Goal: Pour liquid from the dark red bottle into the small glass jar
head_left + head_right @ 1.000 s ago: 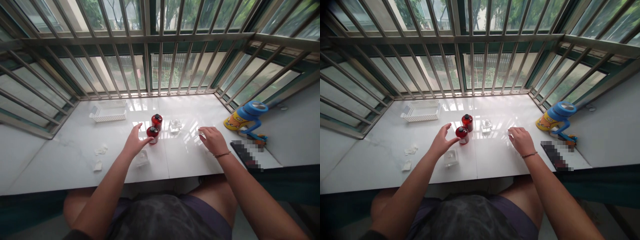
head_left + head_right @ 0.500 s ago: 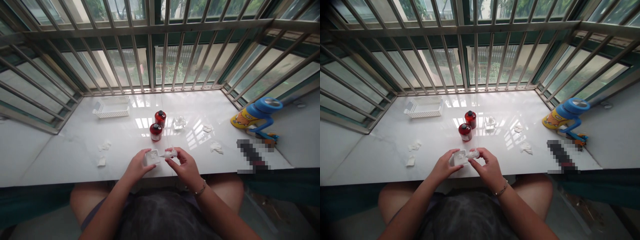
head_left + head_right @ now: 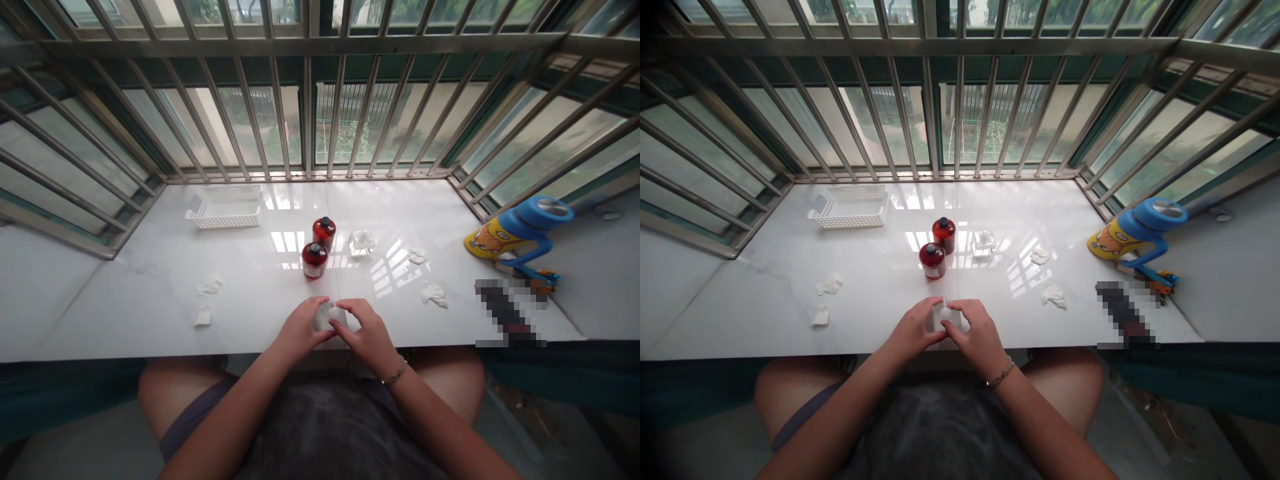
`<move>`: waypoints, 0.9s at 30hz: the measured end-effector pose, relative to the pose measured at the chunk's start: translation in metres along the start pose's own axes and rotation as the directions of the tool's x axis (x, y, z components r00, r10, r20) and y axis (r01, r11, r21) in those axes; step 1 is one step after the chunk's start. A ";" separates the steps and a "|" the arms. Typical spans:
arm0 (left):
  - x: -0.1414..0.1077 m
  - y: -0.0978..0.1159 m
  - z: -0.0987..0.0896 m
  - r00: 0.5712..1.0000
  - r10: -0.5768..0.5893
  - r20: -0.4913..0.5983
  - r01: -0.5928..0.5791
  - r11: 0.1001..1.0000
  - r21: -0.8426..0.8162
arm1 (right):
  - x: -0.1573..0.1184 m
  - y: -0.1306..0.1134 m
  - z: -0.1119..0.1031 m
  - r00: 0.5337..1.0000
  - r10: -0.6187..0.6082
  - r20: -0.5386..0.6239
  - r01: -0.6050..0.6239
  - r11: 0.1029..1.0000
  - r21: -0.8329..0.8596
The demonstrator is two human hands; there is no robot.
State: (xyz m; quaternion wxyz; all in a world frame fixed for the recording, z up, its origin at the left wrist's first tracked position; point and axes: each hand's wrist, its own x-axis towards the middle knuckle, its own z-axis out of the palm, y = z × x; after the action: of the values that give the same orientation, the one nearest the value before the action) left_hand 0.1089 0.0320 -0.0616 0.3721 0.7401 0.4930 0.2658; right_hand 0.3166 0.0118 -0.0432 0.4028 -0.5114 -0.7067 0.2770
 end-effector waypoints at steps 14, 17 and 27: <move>0.003 0.001 0.006 1.000 0.003 0.011 -0.003 1.000 0.006 | -0.031 0.016 0.006 0.972 0.196 -0.128 -0.183 0.977 0.106; 0.003 0.003 0.006 1.000 0.004 0.014 -0.004 1.000 0.011 | -0.032 0.015 0.006 0.980 0.180 -0.087 -0.165 0.973 0.159; 0.003 0.005 0.005 1.000 0.014 0.005 -0.014 1.000 0.008 | -0.029 0.011 0.011 0.985 0.160 -0.066 -0.151 0.980 0.131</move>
State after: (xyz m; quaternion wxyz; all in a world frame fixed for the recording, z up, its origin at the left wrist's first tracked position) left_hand 0.1163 0.0319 -0.0604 0.3686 0.7456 0.4879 0.2648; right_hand 0.3176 -0.0120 -0.0661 0.4380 -0.5491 -0.6298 0.3317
